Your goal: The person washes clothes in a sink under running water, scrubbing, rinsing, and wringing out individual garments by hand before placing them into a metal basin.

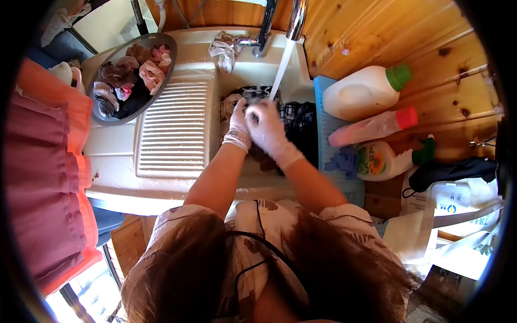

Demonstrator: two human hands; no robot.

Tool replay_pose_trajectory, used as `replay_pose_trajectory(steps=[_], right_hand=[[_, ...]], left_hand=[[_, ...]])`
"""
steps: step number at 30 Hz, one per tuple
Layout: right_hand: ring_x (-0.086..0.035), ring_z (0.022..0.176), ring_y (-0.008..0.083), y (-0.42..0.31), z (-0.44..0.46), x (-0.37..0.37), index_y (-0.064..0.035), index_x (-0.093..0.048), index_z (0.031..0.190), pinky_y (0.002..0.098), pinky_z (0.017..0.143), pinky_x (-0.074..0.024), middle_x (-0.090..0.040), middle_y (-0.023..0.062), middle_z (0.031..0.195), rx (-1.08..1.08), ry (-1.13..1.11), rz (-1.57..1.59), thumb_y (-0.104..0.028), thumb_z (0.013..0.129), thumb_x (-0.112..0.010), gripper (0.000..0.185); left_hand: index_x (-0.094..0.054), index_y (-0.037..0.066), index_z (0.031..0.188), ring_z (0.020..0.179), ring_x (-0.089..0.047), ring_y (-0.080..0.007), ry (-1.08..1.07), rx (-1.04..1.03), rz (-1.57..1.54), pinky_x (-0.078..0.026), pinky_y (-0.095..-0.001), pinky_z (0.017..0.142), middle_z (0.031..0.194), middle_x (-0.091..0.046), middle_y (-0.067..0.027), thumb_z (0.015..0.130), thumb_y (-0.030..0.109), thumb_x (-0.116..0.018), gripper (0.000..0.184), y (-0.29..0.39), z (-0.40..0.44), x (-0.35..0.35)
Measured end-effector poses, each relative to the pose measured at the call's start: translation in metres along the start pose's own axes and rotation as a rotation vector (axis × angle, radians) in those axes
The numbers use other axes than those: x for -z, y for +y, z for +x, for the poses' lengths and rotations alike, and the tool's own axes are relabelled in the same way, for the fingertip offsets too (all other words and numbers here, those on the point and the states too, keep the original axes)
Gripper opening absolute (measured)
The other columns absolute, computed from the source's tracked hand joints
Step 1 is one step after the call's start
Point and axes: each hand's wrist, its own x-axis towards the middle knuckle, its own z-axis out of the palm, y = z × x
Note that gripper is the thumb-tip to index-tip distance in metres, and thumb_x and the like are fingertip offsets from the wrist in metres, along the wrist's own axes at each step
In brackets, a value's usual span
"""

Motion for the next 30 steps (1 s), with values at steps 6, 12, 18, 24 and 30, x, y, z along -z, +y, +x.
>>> replay_pose_trajectory(steps=[6, 12, 18, 24, 30], right_hand=[[-0.059, 0.076, 0.0393, 0.035, 0.042, -0.02, -0.0022, -0.064, 0.081, 0.0446, 0.071, -0.0477, -0.061, 0.0209, 0.075, -0.214, -0.08, -0.269, -0.04, 0.09, -0.045, 0.043], [-0.054, 0.088, 0.0374, -0.005, 0.009, -0.004, 0.0008, -0.059, 0.067, 0.0405, 0.075, -0.0449, -0.057, 0.0204, 0.081, 0.016, -0.001, -0.091, -0.022, 0.078, -0.067, 0.027], [-0.061, 0.081, 0.0394, 0.036, 0.046, -0.016, -0.0023, -0.066, 0.077, 0.0442, 0.076, -0.0492, -0.063, 0.0215, 0.079, -0.394, -0.251, -0.306, -0.041, 0.088, -0.042, 0.047], [-0.062, 0.086, 0.0346, 0.036, 0.078, 0.018, 0.0041, -0.064, 0.089, 0.0405, 0.079, -0.0478, -0.065, 0.0217, 0.088, -0.412, -0.503, -0.317, -0.047, 0.083, -0.053, 0.053], [-0.06, 0.073, 0.013, -0.007, 0.094, 0.087, 0.0033, -0.051, 0.117, 0.0243, 0.063, -0.0492, -0.064, 0.0114, 0.096, -0.445, -0.683, 0.634, -0.001, 0.074, -0.07, 0.047]], left_hand=[[-0.06, 0.013, 0.096, 0.087, -0.059, -0.0242, 0.275, -0.096, 0.198, -0.047, -0.0374, 0.076, 0.094, -0.063, -0.0079, 0.089, 0.034, -0.047, 0.026, -0.026, 0.0, 0.01], [-0.057, 0.005, 0.104, 0.099, -0.056, -0.0264, -0.185, -0.202, 0.326, -0.043, -0.0373, 0.09, 0.1, -0.061, -0.0127, 0.09, 0.027, -0.041, 0.03, -0.006, 0.017, 0.036], [-0.059, 0.009, 0.102, 0.094, -0.058, -0.0236, 0.379, -0.009, 0.442, -0.046, -0.0378, 0.084, 0.097, -0.063, -0.0082, 0.089, 0.032, -0.047, 0.029, -0.027, 0.015, 0.046], [-0.058, 0.007, 0.105, 0.088, -0.062, -0.0212, 0.361, 0.023, 0.378, -0.05, -0.0383, 0.079, 0.095, -0.066, -0.0051, 0.086, 0.033, -0.054, 0.032, 0.007, -0.012, 0.012], [-0.039, 0.008, 0.132, 0.119, -0.043, -0.0289, 0.611, 0.047, 0.748, -0.035, -0.046, 0.097, 0.129, -0.049, -0.0106, 0.088, 0.037, -0.048, 0.054, 0.028, -0.04, 0.003]])
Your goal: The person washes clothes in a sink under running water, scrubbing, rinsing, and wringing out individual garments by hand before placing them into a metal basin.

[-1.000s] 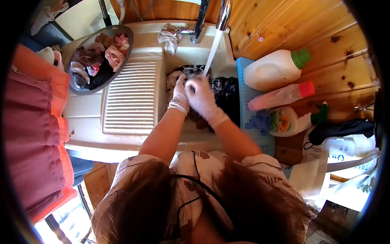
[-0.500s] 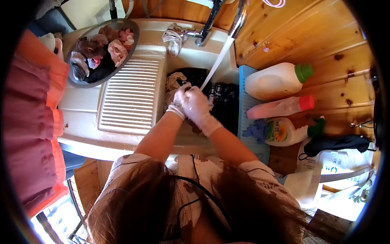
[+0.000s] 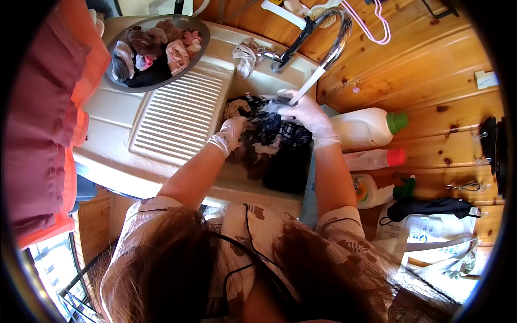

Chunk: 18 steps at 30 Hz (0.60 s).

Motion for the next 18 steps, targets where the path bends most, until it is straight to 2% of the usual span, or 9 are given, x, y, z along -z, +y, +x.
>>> replay_pose_trajectory(steps=[1, 2, 5, 7, 10, 12, 13, 16, 18], right_hand=[[-0.059, 0.073, 0.0122, -0.004, -0.002, -0.002, 0.0033, -0.05, 0.118, 0.0234, 0.061, -0.0491, -0.064, 0.0121, 0.095, 0.079, -0.003, 0.169, 0.001, 0.075, -0.068, 0.046], [-0.059, 0.068, 0.0108, -0.004, -0.001, -0.005, 0.0036, -0.051, 0.118, 0.0238, 0.056, -0.0494, -0.065, 0.0122, 0.092, 0.076, 0.101, 0.214, 0.0, 0.076, -0.068, 0.045], [-0.059, 0.063, 0.0107, -0.003, 0.008, -0.008, 0.0035, -0.052, 0.117, 0.0228, 0.051, -0.0492, -0.066, 0.0103, 0.087, 0.058, 0.247, -0.239, -0.002, 0.077, -0.068, 0.043], [-0.057, 0.06, 0.0079, -0.031, -0.006, -0.012, 0.0026, -0.056, 0.113, 0.0211, 0.05, -0.0469, -0.066, 0.0055, 0.08, 0.063, 0.323, -0.156, -0.005, 0.074, -0.072, 0.043], [-0.055, 0.061, 0.0069, -0.017, 0.0, -0.002, 0.0017, -0.058, 0.113, 0.0203, 0.052, -0.044, -0.065, 0.0047, 0.08, 0.174, 0.3, -0.271, -0.004, 0.075, -0.071, 0.041], [-0.056, 0.064, 0.0079, -0.038, -0.01, 0.0, 0.0013, -0.057, 0.114, 0.0202, 0.056, -0.0436, -0.064, 0.0043, 0.082, 0.135, 0.264, -0.346, -0.001, 0.076, -0.067, 0.038], [-0.057, 0.067, 0.0099, -0.043, -0.015, 0.001, 0.0013, -0.057, 0.115, 0.0216, 0.059, -0.0456, -0.064, 0.0053, 0.086, 0.174, 0.267, -0.243, 0.002, 0.076, -0.065, 0.04], [-0.059, 0.073, 0.0124, -0.02, 0.001, 0.013, -0.0001, -0.056, 0.118, 0.0248, 0.061, -0.0482, -0.065, 0.0086, 0.091, 0.128, 0.246, -0.784, 0.004, 0.078, -0.061, 0.04], [-0.059, 0.074, 0.0125, -0.049, -0.016, -0.003, -0.0002, -0.056, 0.118, 0.0259, 0.06, -0.049, -0.065, 0.0091, 0.091, 0.151, 0.239, -0.449, 0.002, 0.08, -0.06, 0.038]], left_hand=[[-0.039, 0.008, 0.132, 0.119, -0.043, -0.0279, -0.025, -0.043, 0.057, -0.035, -0.0442, 0.097, 0.13, -0.049, -0.0095, 0.088, 0.036, -0.046, 0.053, 0.003, -0.009, 0.003], [-0.053, 0.014, 0.116, 0.106, -0.052, -0.0216, -0.082, -0.139, 0.125, -0.044, -0.0357, 0.076, 0.115, -0.056, -0.008, 0.089, 0.03, -0.048, 0.032, 0.004, -0.014, 0.006], [-0.056, 0.012, 0.109, 0.085, -0.06, -0.0206, -0.137, -0.185, 0.018, -0.044, -0.0272, 0.064, 0.101, -0.062, -0.0053, 0.089, 0.026, -0.047, 0.026, 0.005, 0.011, 0.011], [-0.055, 0.012, 0.116, 0.09, -0.057, -0.018, -0.107, -0.334, 0.242, -0.043, -0.0297, 0.074, 0.106, -0.063, -0.0016, 0.089, 0.032, -0.048, 0.034, 0.012, 0.028, 0.011], [-0.058, 0.007, 0.105, 0.08, -0.061, -0.0185, -0.08, -0.726, 0.468, -0.045, -0.0287, 0.066, 0.094, -0.065, -0.0045, 0.087, 0.032, -0.051, 0.032, 0.003, 0.027, 0.016], [-0.06, 0.001, 0.102, 0.083, -0.064, -0.0238, -0.037, -0.572, 0.309, -0.049, -0.0302, 0.072, 0.097, -0.066, -0.0122, 0.082, 0.033, -0.057, 0.038, 0.029, -0.017, 0.0], [-0.06, 0.0, 0.105, 0.087, -0.063, -0.0259, -0.018, -0.669, 0.383, -0.048, -0.0309, 0.077, 0.101, -0.064, -0.0145, 0.081, 0.033, -0.058, 0.04, 0.036, -0.031, 0.001], [-0.052, -0.003, 0.12, 0.108, -0.055, -0.0338, 0.061, -0.857, 0.653, -0.042, -0.0344, 0.093, 0.119, -0.055, -0.023, 0.077, 0.034, -0.064, 0.058, 0.04, -0.032, -0.002], [-0.047, -0.005, 0.124, 0.116, -0.049, -0.034, 0.111, -1.067, 0.689, -0.039, -0.0333, 0.098, 0.126, -0.049, -0.0247, 0.077, 0.035, -0.064, 0.065, 0.045, -0.039, -0.011]])
